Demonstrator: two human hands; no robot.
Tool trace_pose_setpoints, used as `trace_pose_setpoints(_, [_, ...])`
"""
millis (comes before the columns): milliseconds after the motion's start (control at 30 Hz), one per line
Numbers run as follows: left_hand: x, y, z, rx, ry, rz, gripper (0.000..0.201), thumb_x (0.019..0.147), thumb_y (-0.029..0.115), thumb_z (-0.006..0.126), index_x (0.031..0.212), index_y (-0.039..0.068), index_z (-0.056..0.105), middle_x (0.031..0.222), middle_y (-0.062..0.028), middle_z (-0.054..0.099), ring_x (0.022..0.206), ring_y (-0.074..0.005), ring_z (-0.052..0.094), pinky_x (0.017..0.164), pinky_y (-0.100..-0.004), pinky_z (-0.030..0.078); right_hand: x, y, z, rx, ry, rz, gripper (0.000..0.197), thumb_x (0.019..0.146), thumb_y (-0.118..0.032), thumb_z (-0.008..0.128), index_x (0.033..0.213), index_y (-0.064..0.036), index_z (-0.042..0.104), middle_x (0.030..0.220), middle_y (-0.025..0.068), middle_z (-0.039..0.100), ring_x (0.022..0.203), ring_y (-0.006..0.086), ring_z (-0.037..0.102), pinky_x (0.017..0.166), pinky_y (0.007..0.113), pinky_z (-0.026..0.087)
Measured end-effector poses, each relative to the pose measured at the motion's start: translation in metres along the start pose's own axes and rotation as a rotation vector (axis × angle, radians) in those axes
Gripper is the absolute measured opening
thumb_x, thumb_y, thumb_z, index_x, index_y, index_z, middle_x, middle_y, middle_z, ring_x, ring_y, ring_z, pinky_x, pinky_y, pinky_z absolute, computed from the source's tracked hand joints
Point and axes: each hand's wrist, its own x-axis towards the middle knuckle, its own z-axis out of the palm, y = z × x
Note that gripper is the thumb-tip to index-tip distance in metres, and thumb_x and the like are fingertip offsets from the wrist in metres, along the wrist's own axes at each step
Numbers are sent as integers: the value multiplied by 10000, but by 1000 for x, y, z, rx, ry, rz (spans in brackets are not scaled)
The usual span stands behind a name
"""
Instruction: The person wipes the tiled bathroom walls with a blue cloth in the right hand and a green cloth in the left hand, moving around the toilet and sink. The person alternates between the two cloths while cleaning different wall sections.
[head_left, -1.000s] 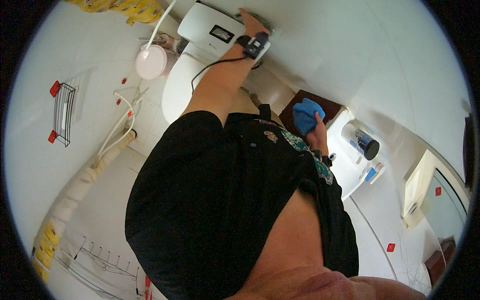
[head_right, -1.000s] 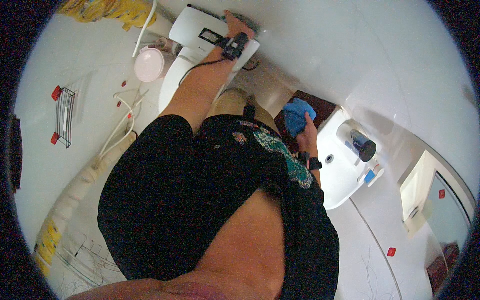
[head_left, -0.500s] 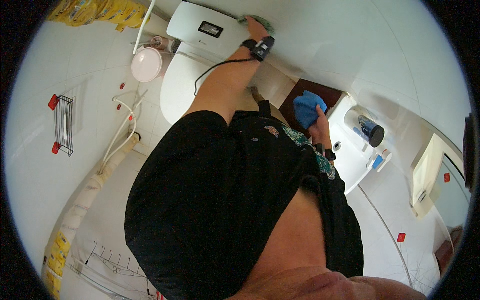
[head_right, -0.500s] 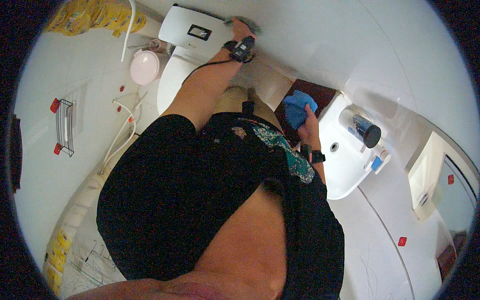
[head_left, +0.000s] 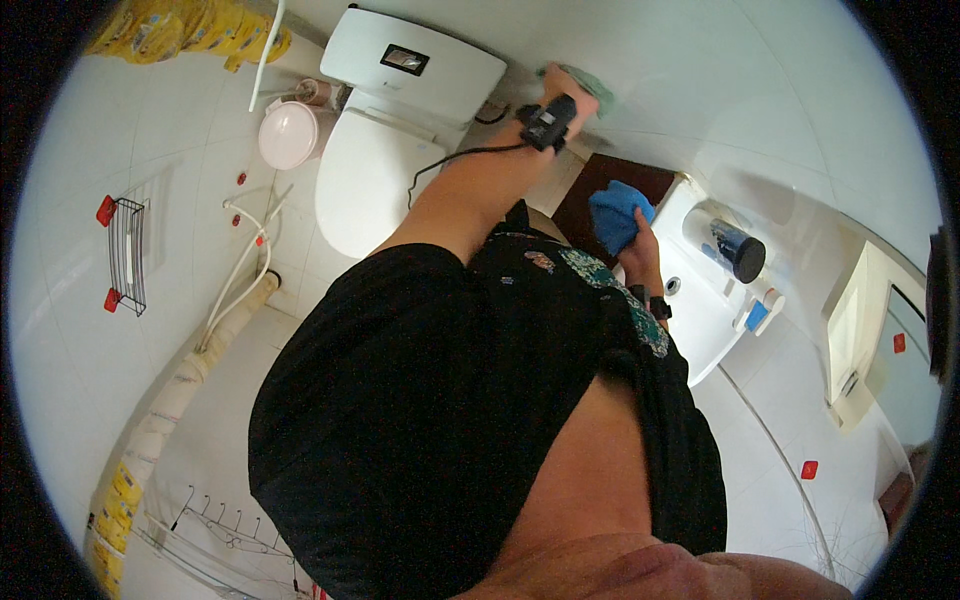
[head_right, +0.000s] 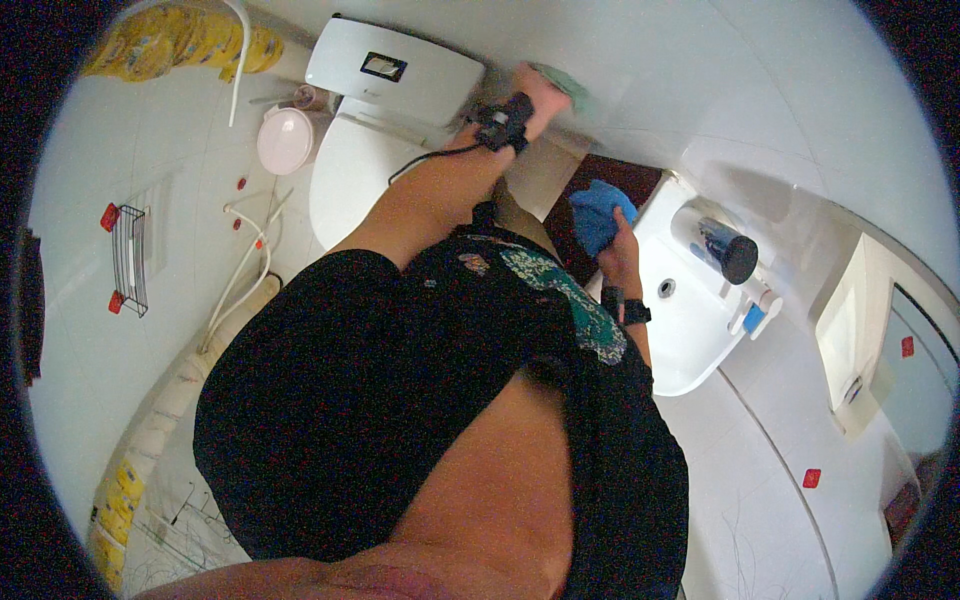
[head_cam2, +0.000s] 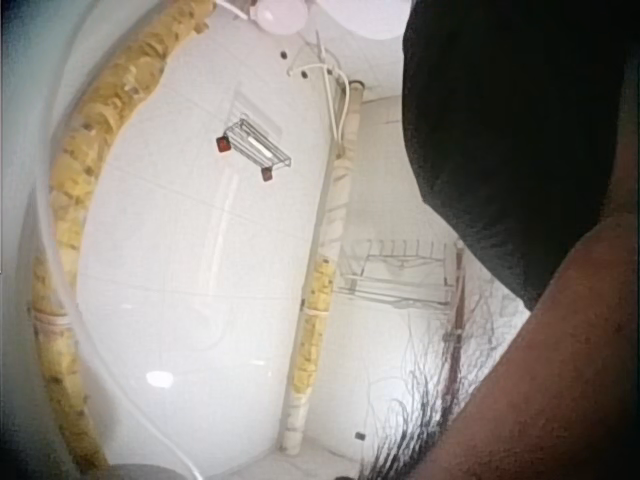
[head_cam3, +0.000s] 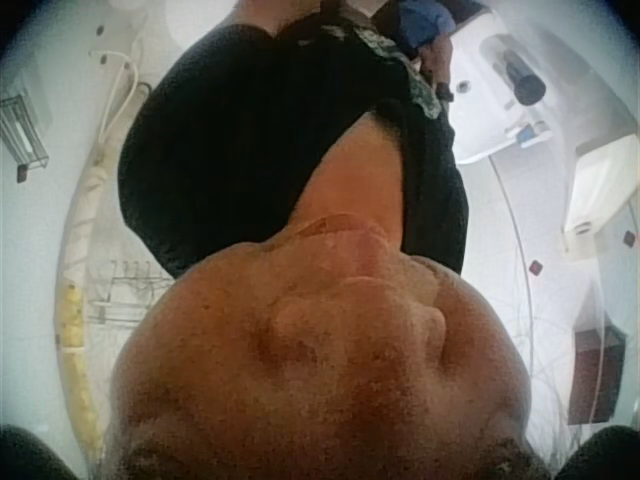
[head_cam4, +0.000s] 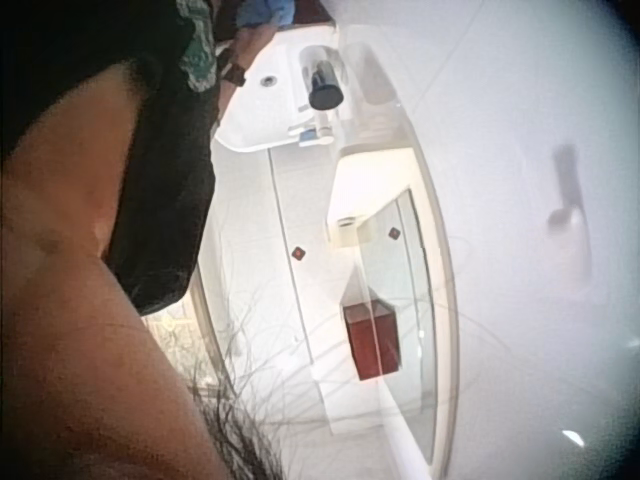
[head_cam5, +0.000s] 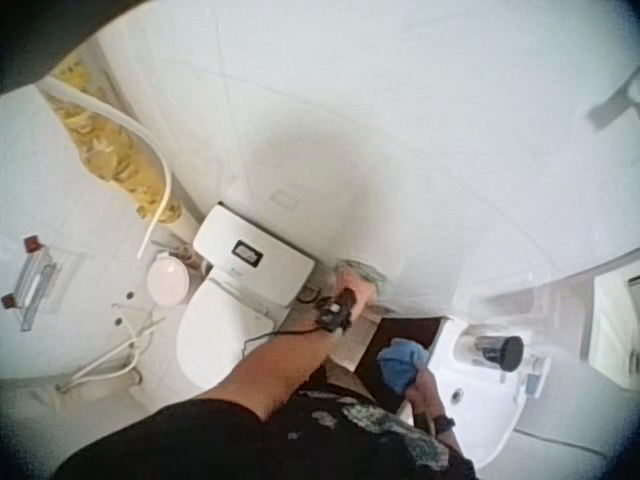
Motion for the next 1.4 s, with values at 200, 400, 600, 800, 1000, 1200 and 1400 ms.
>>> trace_pose_setpoints(200, [16,-33,-58,893,265,308,205,897,227,475,950,61,583,983,-74,609,903,-269,559,837,-408,401,-1,-1,4,2,-23,-8,420,991,-283,477,1316,-16,473,1242,155,588,1099,313,596,946,452,487])
trace_pose_setpoints(400, [20,-38,-11,1035,465,483,221,827,245,545,940,113,682,969,-89,690,908,-304,625,823,-491,407,4,6,-10,58,-101,-9,593,962,-311,541,1427,-25,311,1403,203,432,1263,379,451,1057,527,366])
trace_pose_setpoints(600, [-19,19,48,938,145,391,232,862,232,517,977,107,675,985,-83,682,930,-307,615,852,-481,403,3,12,-27,58,-8,4,553,968,-292,531,1414,-26,340,1400,204,438,1255,383,458,1052,530,373])
trace_pose_setpoints(800, [-32,47,101,156,-1,169,228,865,227,519,989,97,659,995,-80,671,931,-296,605,852,-463,404,-8,9,-28,92,-6,-9,412,995,-247,466,1329,-6,448,1291,162,553,1146,332,566,981,478,464])
trace_pose_setpoints(1000, [-39,60,128,-236,-74,57,226,868,222,520,1002,88,643,1005,-77,660,933,-285,595,853,-445,406,-18,5,-32,72,54,-8,446,993,-253,471,1365,-16,400,1323,170,524,1158,348,553,972,497,466])
trace_pose_setpoints(1200, [-9,23,89,156,-1,127,226,871,217,522,1014,78,628,1015,-75,649,934,-275,585,853,-426,407,-11,8,-52,63,75,-10,466,989,-259,485,1375,-18,385,1322,173,520,1165,341,550,962,494,471])
trace_pose_setpoints(1400, [24,-26,15,557,202,220,228,874,212,523,1027,68,612,1026,-72,638,935,-264,575,853,-408,408,-11,8,-46,62,47,0,632,954,-307,556,1445,-28,272,1427,213,398,1266,384,445,1058,537,361])
